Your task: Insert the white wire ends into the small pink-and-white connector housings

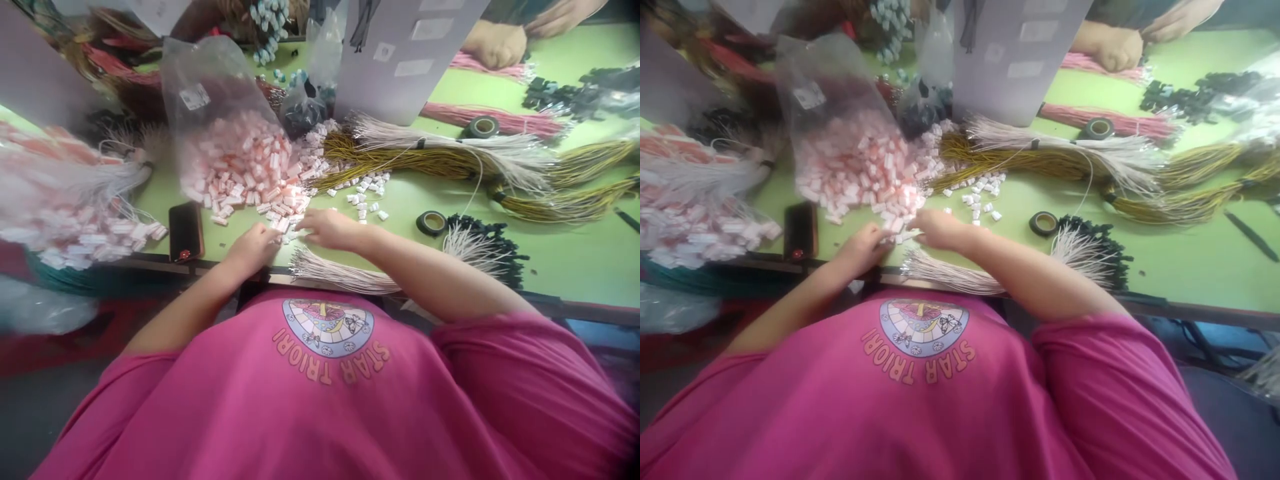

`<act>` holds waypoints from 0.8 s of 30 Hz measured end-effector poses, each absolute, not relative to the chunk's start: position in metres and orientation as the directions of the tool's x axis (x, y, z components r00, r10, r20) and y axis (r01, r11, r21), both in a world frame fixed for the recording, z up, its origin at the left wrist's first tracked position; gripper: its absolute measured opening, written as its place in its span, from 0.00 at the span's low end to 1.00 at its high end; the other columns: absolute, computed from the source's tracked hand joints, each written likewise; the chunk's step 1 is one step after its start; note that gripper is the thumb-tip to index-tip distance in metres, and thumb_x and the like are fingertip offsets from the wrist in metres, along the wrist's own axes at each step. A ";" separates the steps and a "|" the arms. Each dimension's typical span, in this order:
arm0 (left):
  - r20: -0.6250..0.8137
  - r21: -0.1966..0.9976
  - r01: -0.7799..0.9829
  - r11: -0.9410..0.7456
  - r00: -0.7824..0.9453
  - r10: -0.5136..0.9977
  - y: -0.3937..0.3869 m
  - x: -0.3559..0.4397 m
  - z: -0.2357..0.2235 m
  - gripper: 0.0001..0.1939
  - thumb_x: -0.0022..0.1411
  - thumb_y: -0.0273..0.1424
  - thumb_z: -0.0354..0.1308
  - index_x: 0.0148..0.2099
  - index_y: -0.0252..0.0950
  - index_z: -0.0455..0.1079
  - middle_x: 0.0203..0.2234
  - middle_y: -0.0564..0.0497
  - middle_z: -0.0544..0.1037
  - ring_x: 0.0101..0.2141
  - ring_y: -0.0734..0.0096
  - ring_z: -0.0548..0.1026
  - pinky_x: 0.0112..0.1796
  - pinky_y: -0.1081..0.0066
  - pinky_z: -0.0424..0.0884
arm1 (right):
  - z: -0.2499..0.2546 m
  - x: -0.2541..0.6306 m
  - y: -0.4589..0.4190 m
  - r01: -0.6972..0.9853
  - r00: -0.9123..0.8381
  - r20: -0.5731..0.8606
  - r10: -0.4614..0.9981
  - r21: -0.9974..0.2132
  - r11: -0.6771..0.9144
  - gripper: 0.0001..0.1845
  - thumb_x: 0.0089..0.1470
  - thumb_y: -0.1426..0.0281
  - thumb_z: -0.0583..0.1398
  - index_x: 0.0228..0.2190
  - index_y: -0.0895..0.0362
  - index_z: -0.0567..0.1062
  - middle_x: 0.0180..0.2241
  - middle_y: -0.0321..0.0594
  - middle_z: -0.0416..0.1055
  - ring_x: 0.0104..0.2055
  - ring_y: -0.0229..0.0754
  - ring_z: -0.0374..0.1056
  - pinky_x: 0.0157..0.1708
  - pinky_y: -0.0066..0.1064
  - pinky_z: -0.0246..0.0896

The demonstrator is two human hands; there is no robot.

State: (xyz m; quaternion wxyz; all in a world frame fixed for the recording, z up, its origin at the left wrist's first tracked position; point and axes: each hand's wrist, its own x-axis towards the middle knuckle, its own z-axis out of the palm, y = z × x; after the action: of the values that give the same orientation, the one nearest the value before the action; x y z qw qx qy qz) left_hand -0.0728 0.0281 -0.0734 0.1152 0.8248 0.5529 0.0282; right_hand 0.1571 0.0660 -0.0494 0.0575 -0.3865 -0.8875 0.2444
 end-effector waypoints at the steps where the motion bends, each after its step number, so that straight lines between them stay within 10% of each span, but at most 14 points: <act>1: -0.086 0.237 0.901 -0.364 0.392 0.916 0.030 -0.070 -0.073 0.15 0.63 0.38 0.51 0.51 0.42 0.69 0.36 0.49 0.67 0.33 0.68 0.70 0.34 0.70 0.64 | -0.055 0.143 0.072 0.697 -0.678 -0.127 0.725 -0.425 0.578 0.18 0.53 0.67 0.55 0.45 0.55 0.75 0.42 0.47 0.70 0.41 0.45 0.68 0.36 0.33 0.59; 19: -0.002 0.223 0.832 -0.508 0.522 0.853 0.042 -0.056 -0.070 0.11 0.64 0.37 0.49 0.37 0.37 0.69 0.34 0.48 0.68 0.30 0.72 0.68 0.30 0.72 0.62 | -0.052 0.128 0.074 0.720 -0.659 -0.116 0.743 -0.382 0.579 0.11 0.48 0.74 0.55 0.32 0.62 0.76 0.36 0.49 0.71 0.34 0.41 0.66 0.31 0.29 0.55; 24: 0.104 0.284 0.761 -0.583 0.580 0.808 0.067 -0.038 -0.050 0.07 0.62 0.31 0.52 0.40 0.34 0.67 0.35 0.47 0.70 0.33 0.68 0.69 0.33 0.70 0.64 | -0.036 0.185 0.111 0.853 -0.405 0.022 0.914 -0.349 0.387 0.10 0.48 0.71 0.56 0.29 0.60 0.77 0.32 0.42 0.72 0.33 0.41 0.65 0.34 0.30 0.57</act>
State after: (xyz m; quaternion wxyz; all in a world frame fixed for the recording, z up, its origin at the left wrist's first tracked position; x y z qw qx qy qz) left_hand -0.0375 0.0675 -0.0495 0.1049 0.8825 0.4446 0.1117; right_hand 0.1848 0.1111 -0.0358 0.1059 -0.5349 -0.8261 0.1426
